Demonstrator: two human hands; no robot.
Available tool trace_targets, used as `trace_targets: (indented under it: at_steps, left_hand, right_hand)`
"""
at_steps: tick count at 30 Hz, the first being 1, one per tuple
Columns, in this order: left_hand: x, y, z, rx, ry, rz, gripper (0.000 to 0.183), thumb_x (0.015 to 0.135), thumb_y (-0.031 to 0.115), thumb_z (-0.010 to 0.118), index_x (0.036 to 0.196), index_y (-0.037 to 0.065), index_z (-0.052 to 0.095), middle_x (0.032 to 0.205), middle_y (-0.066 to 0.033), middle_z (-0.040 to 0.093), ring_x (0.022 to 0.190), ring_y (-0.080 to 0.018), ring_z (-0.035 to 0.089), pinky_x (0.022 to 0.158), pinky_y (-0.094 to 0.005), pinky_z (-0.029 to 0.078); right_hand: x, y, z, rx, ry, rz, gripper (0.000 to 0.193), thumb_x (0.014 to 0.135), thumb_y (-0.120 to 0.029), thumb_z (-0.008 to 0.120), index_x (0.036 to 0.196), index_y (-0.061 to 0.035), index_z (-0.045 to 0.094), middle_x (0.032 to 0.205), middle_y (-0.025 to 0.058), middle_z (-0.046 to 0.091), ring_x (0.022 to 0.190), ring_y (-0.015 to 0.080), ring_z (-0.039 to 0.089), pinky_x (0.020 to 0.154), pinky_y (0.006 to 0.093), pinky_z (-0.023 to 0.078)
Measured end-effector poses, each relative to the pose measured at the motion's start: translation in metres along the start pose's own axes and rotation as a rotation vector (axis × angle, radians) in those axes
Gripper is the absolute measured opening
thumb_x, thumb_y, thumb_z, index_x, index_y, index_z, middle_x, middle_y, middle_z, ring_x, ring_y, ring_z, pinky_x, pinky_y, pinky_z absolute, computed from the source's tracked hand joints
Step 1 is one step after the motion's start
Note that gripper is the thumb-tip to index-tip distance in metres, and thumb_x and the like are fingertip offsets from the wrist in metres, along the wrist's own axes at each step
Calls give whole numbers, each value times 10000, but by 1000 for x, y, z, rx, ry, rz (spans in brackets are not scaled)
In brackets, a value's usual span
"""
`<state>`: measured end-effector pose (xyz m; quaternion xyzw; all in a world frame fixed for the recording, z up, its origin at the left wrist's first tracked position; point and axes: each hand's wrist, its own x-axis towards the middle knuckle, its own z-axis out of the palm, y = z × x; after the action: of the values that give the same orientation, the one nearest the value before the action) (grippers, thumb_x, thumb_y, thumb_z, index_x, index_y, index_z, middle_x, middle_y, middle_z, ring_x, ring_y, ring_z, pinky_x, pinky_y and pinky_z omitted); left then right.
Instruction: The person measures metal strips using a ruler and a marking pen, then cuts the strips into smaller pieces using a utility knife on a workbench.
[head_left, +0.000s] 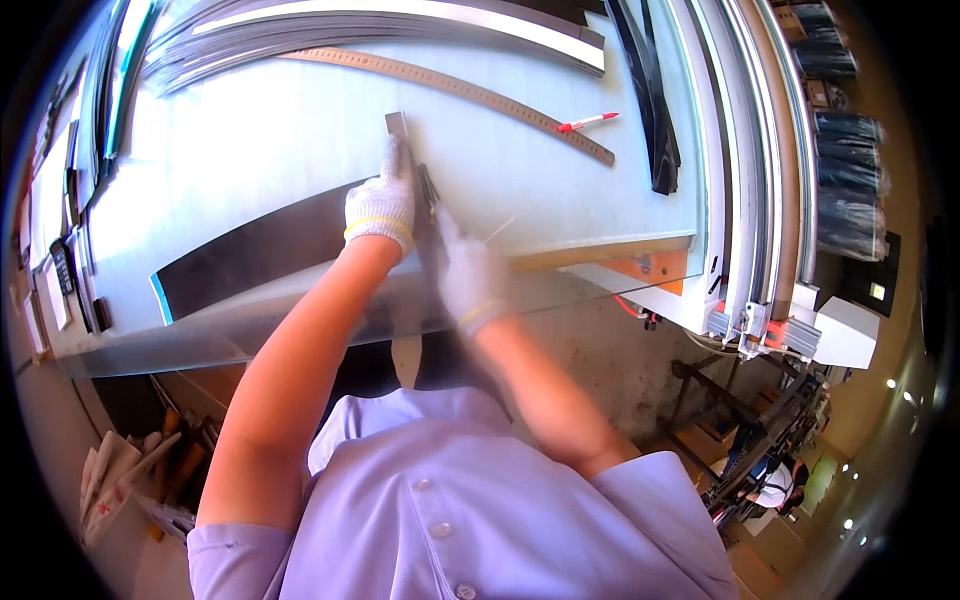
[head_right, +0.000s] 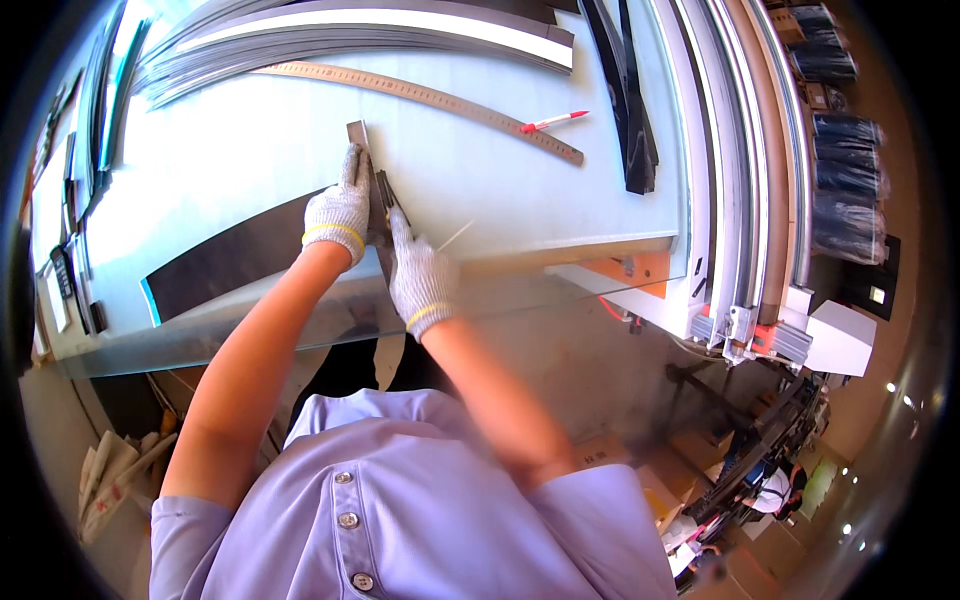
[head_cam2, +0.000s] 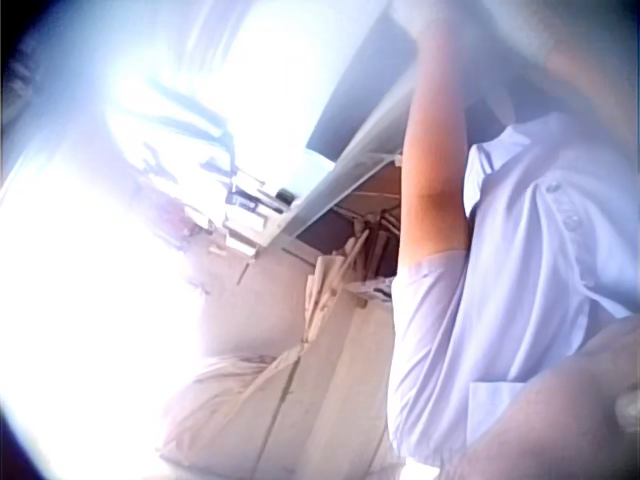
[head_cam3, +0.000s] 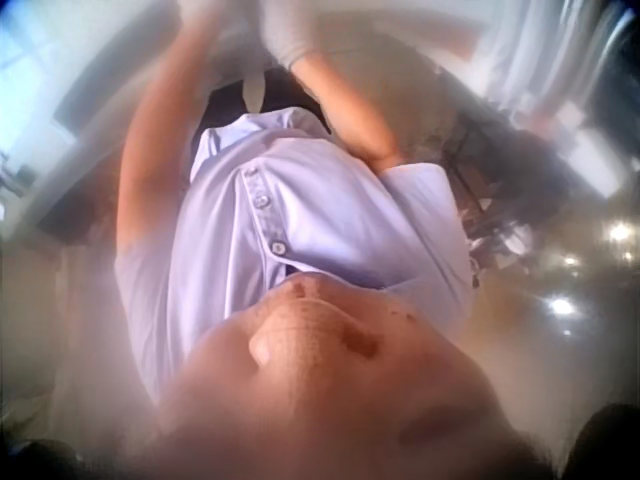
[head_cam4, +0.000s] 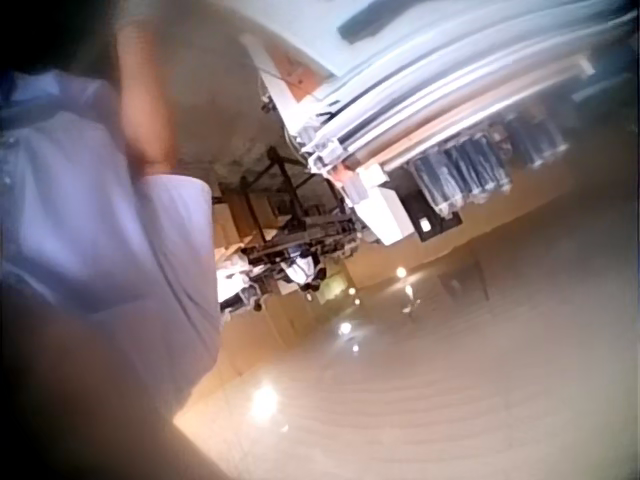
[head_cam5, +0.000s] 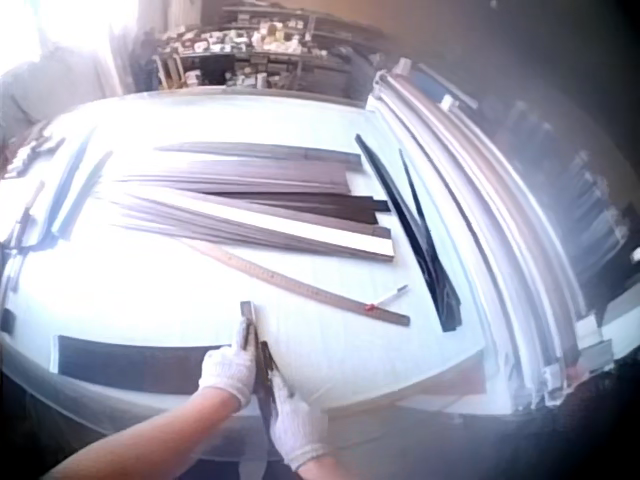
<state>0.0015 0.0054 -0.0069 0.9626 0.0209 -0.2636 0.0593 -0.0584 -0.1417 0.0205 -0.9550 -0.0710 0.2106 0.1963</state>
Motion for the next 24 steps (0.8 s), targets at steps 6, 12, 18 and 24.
trace_targets:
  at_steps: [6, 12, 18, 24]
  left_hand:
    - [-6, 5, -6, 27, 17, 14, 1168, 736, 63, 824, 1637, 43, 82, 1714, -146, 127, 1022, -339, 725, 853, -436, 600]
    - [-14, -5, -9, 5, -17, 68, 1183, 741, 115, 853, 1627, 13, 75, 1715, -146, 120, 1070, -349, 706, 897, -429, 584]
    - [-22, -14, -13, -67, -42, 68, 1330, 615, 296, 964, 1636, 76, 142, 1720, -82, 124, 1199, -379, 645, 987, -427, 560]
    - [-50, 13, 24, 155, 317, 235, 1176, 590, 347, 943, 1596, 200, 351, 1692, -85, 212, 1468, -364, 367, 1178, -517, 338]
  right_hand:
    - [-44, 20, 18, 77, 107, 19, 518, 977, -166, 545, 1492, -116, 510, 879, 247, 693, 766, 444, 683, 724, 548, 533]
    - [-42, 95, -12, 389, 434, 91, 576, 913, -82, 669, 1473, -122, 540, 1022, 245, 679, 826, 407, 681, 770, 484, 544]
    - [-30, 222, -24, -106, 674, 225, 536, 852, -132, 737, 1367, -91, 596, 1184, 186, 596, 1088, 383, 590, 972, 481, 474]
    - [0, 138, -12, -213, 384, -413, 657, 672, -229, 858, 1288, -154, 644, 1348, 122, 549, 1302, 365, 475, 1065, 515, 406]
